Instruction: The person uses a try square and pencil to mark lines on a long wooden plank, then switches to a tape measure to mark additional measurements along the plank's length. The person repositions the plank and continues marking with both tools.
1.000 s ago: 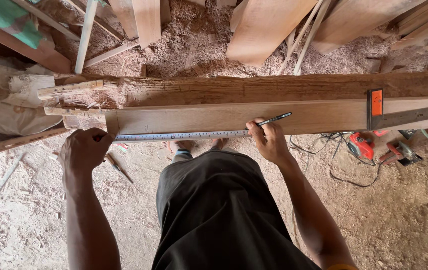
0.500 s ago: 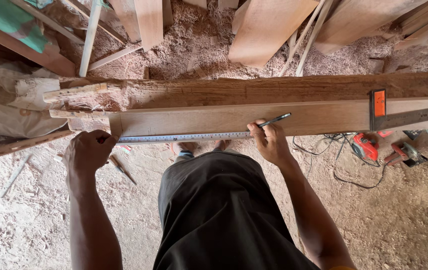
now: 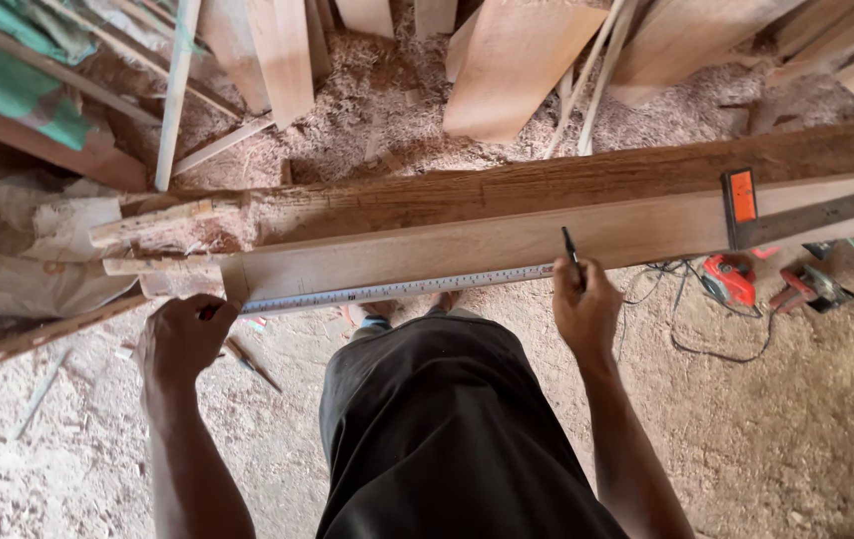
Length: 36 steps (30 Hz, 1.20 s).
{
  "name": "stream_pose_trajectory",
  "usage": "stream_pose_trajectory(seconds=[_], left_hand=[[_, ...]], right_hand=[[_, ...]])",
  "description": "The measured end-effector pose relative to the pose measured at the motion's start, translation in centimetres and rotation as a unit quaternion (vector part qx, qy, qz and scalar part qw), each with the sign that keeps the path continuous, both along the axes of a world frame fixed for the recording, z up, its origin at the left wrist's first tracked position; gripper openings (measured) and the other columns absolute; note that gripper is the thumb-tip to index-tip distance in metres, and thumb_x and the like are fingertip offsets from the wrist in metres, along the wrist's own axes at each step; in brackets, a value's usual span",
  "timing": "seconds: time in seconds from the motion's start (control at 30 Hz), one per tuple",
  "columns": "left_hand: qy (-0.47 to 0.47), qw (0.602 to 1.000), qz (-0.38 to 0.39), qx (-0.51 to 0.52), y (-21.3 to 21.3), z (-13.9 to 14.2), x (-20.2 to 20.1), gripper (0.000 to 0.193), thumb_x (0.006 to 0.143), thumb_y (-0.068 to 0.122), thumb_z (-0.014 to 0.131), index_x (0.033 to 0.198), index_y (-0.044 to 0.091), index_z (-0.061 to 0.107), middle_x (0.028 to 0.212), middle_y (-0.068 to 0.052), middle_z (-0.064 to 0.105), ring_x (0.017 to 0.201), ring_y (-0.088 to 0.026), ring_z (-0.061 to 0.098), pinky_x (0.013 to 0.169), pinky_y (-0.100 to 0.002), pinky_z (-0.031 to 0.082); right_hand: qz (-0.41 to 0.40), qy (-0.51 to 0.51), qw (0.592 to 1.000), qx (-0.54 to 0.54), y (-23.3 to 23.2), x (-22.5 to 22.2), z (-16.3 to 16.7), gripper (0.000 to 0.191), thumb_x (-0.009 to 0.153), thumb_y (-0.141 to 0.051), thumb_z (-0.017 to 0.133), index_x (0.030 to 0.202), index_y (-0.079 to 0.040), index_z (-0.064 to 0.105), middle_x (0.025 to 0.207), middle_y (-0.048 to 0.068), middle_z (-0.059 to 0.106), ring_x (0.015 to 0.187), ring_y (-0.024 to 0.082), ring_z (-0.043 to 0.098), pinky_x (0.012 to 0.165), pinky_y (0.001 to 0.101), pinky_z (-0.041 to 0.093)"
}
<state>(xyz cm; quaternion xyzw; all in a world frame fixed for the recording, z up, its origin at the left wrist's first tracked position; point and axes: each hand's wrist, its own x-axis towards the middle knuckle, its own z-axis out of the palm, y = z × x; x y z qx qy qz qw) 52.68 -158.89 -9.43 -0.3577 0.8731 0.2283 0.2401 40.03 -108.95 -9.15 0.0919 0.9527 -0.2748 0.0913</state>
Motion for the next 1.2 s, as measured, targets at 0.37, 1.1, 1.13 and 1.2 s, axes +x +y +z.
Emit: stream_pose_trajectory(seconds=[0.37, 1.1, 1.13, 1.2], left_hand=[[0.109, 0.991, -0.022, 0.068, -0.3, -0.3, 1.9, 0.031, 0.09, 0.044, 0.071, 0.102, 0.017, 0.082, 0.103, -0.011, 0.077, 0.091, -0.027, 0.074, 0.079, -0.043, 0.059], [0.106, 0.993, -0.009, 0.06, 2.4, -1.3, -0.7, 0.031, 0.088, 0.039, 0.076, 0.108, 0.015, 0.082, 0.109, -0.013, 0.074, 0.097, -0.028, 0.073, 0.08, -0.043, 0.059], [0.128, 0.988, -0.004, 0.081, 2.4, -1.3, -0.8, 0.029, 0.089, 0.036, 0.075, 0.108, 0.014, 0.081, 0.107, -0.013, 0.074, 0.094, -0.027, 0.072, 0.079, -0.042, 0.059], [0.167, 0.979, 0.011, 0.115, 2.5, -1.1, -0.7, 0.025, 0.091, 0.03, 0.075, 0.108, 0.012, 0.079, 0.102, -0.013, 0.074, 0.089, -0.026, 0.072, 0.079, -0.04, 0.058]], right_hand=[[-0.315, 0.041, 0.869, -0.38, -1.9, 0.4, 0.0, 0.017, 0.095, -0.006, 0.07, 0.109, 0.003, 0.07, 0.09, 0.009, 0.074, 0.067, 0.007, 0.066, 0.043, 0.0178, 0.03], [-0.298, 0.033, 0.87, -0.391, 0.3, -2.2, -1.5, 0.015, 0.095, -0.006, 0.067, 0.107, 0.003, 0.069, 0.087, 0.009, 0.073, 0.07, 0.008, 0.069, 0.045, 0.0197, 0.038], [-0.304, 0.026, 0.878, -0.368, 0.4, -2.3, -1.5, 0.014, 0.095, -0.007, 0.067, 0.106, 0.002, 0.07, 0.085, 0.008, 0.072, 0.063, 0.007, 0.061, 0.044, 0.0197, 0.035], [-0.31, 0.002, 0.892, -0.328, 1.2, -2.0, -2.1, 0.013, 0.094, -0.009, 0.068, 0.104, 0.0, 0.072, 0.081, 0.007, 0.072, 0.05, 0.005, 0.046, 0.043, 0.0199, 0.031]])
